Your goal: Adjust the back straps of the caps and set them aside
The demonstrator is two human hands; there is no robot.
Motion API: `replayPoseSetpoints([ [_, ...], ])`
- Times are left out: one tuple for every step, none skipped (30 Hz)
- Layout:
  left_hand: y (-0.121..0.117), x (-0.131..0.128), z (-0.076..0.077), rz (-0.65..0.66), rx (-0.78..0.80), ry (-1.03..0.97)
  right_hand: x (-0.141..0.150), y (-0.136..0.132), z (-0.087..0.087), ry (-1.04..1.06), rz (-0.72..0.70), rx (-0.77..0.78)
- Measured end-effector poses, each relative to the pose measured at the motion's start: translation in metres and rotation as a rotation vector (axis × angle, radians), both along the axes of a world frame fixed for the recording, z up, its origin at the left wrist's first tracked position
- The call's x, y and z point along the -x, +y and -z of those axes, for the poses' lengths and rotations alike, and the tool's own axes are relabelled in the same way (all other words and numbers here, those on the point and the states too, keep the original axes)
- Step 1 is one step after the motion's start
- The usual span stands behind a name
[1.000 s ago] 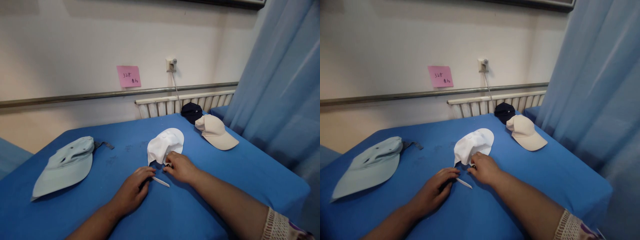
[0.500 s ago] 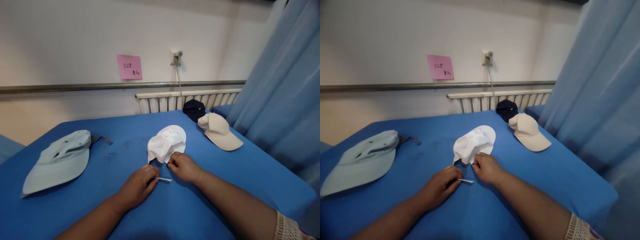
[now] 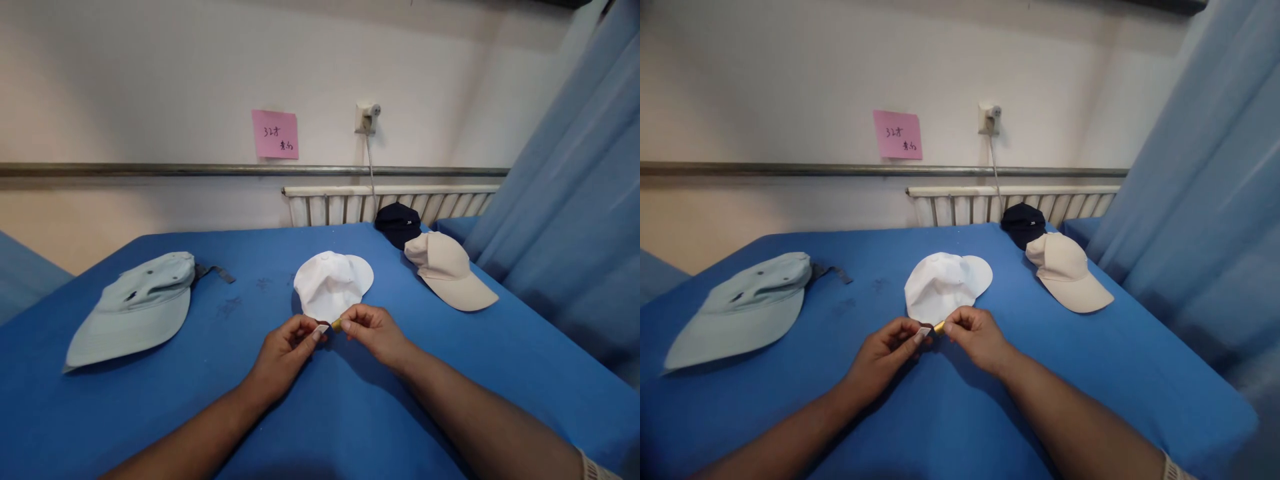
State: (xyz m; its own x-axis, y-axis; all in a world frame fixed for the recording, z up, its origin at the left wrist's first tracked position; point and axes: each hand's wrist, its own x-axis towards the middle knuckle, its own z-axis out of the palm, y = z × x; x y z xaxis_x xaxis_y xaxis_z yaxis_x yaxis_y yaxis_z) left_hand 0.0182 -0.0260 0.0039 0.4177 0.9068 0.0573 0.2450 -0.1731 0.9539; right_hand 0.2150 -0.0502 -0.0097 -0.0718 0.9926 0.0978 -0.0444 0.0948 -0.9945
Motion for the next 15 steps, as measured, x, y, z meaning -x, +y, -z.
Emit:
replayPoseSetpoints([
  [-0.002, -0.001, -0.001, -0.009, 0.028, -0.032, 0.002, -0.001, 0.001, -0.004, -0.015, -0.018],
  [-0.004, -0.002, -0.001, -0.021, 0.050, -0.058, 0.004, -0.002, 0.002, -0.017, -0.025, -0.041],
  [-0.005, -0.002, -0.002, -0.033, 0.067, -0.078, 0.005, -0.003, 0.004, -0.042, -0.028, -0.070],
  [-0.005, -0.002, -0.001, -0.047, 0.079, -0.093, 0.007, -0.003, 0.006, -0.083, -0.024, -0.101],
  [-0.005, -0.001, -0.001, -0.055, 0.090, -0.104, 0.007, -0.003, 0.008, -0.135, -0.015, -0.129],
  [-0.004, -0.001, 0.000, -0.056, 0.100, -0.115, 0.008, -0.003, 0.009, -0.189, -0.005, -0.148],
  [-0.004, -0.001, 0.001, -0.050, 0.109, -0.122, 0.008, -0.003, 0.010, -0.238, 0.006, -0.157],
  [-0.003, -0.001, 0.002, -0.041, 0.119, -0.128, 0.008, -0.003, 0.011, -0.275, 0.016, -0.159],
  [-0.002, -0.001, 0.003, -0.029, 0.128, -0.132, 0.007, -0.004, 0.011, -0.300, 0.023, -0.161],
  [-0.002, -0.001, 0.004, -0.018, 0.136, -0.138, 0.007, -0.005, 0.011, -0.317, 0.025, -0.169],
  [-0.002, -0.002, 0.005, -0.010, 0.141, -0.144, 0.006, -0.006, 0.011, -0.337, 0.026, -0.192],
  [-0.002, -0.002, 0.006, -0.009, 0.145, -0.149, 0.006, -0.007, 0.010, -0.370, 0.024, -0.229],
  [-0.001, -0.002, 0.006, -0.009, 0.150, -0.154, 0.006, -0.009, 0.008, -0.417, 0.018, -0.275],
  [-0.001, -0.002, 0.006, -0.010, 0.154, -0.163, 0.006, -0.010, 0.007, -0.477, 0.011, -0.324],
  [-0.001, -0.002, 0.006, -0.008, 0.158, -0.170, 0.007, -0.012, 0.005, -0.543, 0.008, -0.372],
])
